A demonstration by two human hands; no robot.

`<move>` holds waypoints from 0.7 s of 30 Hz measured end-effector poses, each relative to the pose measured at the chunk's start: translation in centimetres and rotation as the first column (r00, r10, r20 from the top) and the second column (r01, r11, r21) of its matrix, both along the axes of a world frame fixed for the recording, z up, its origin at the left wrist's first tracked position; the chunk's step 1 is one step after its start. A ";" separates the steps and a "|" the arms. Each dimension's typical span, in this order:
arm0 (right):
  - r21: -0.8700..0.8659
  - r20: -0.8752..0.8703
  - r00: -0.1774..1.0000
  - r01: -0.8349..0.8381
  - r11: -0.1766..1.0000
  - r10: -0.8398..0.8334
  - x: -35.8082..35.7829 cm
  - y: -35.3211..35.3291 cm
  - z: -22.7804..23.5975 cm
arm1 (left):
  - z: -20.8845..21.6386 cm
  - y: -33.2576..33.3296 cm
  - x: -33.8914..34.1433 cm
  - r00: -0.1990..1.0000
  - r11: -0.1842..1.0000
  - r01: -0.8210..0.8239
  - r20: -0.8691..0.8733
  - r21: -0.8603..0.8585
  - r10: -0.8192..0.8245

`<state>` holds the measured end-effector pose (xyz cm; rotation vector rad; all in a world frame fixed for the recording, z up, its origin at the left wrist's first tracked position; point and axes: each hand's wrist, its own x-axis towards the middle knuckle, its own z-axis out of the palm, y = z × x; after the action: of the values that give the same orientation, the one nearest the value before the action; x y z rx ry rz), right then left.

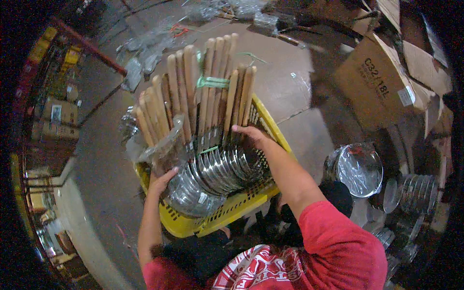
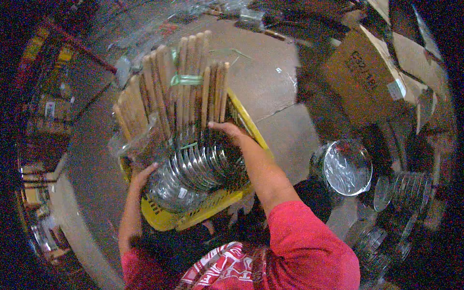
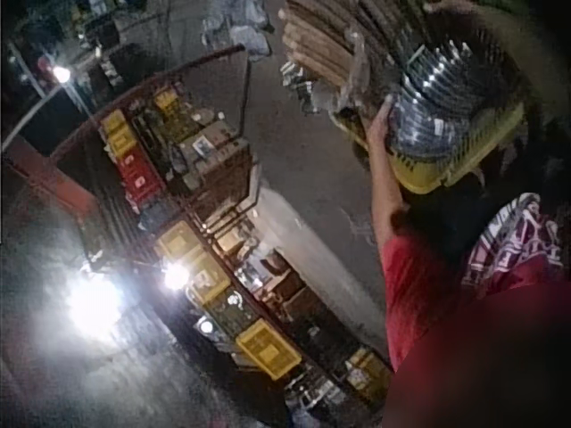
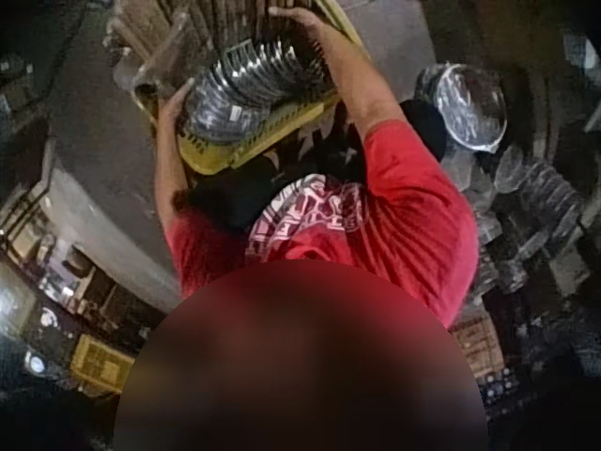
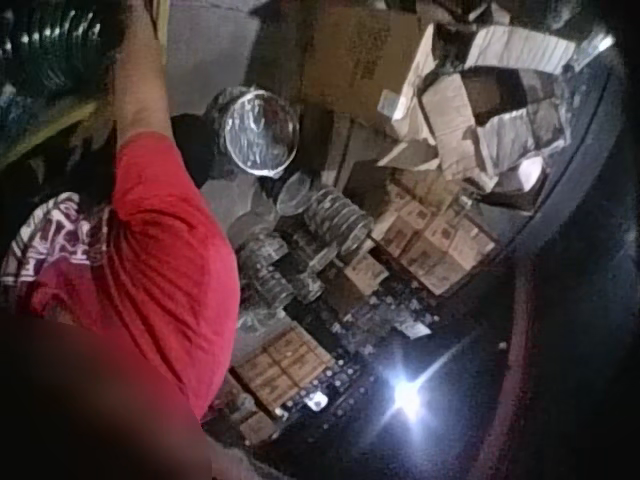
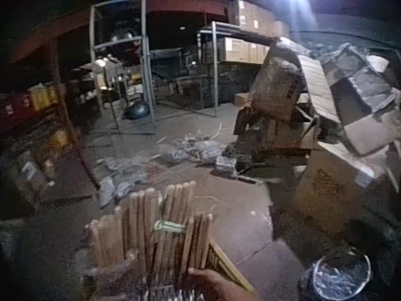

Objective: The person sits on the floor and organizes metal strainers and wooden-handled utensils into a yellow plastic basket. They pick up items from the floor, place them into the basket, and occasionally use a marker to write on the basket's side.

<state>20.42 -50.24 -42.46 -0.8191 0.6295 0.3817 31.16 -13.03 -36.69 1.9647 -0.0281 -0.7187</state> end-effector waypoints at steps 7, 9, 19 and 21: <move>-0.351 0.071 0.993 -0.068 0.934 0.099 -1.1 0.5 1.7 | -0.7 0.1 0.3 0.998 0.998 0.041 0.041 -0.053 -0.039; -0.609 -0.060 0.985 -0.164 0.776 0.161 -2.2 1.1 2.2 | -1.0 0.4 0.8 0.994 0.993 0.101 0.046 -0.060 -0.098; -0.931 -0.354 0.837 -0.272 -0.244 0.417 -3.2 -2.5 12.5 | 3.5 3.8 1.4 0.950 0.967 0.227 0.192 0.118 -0.246; -0.917 -0.204 0.925 -0.066 -0.392 0.322 -3.3 -5.4 12.7 | 4.8 6.0 3.0 0.952 0.948 0.257 0.221 -0.188 -0.214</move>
<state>17.10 -55.63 -29.76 -2.8169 0.5062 -0.0701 34.15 -7.02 -31.88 1.8333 -0.4526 -0.6412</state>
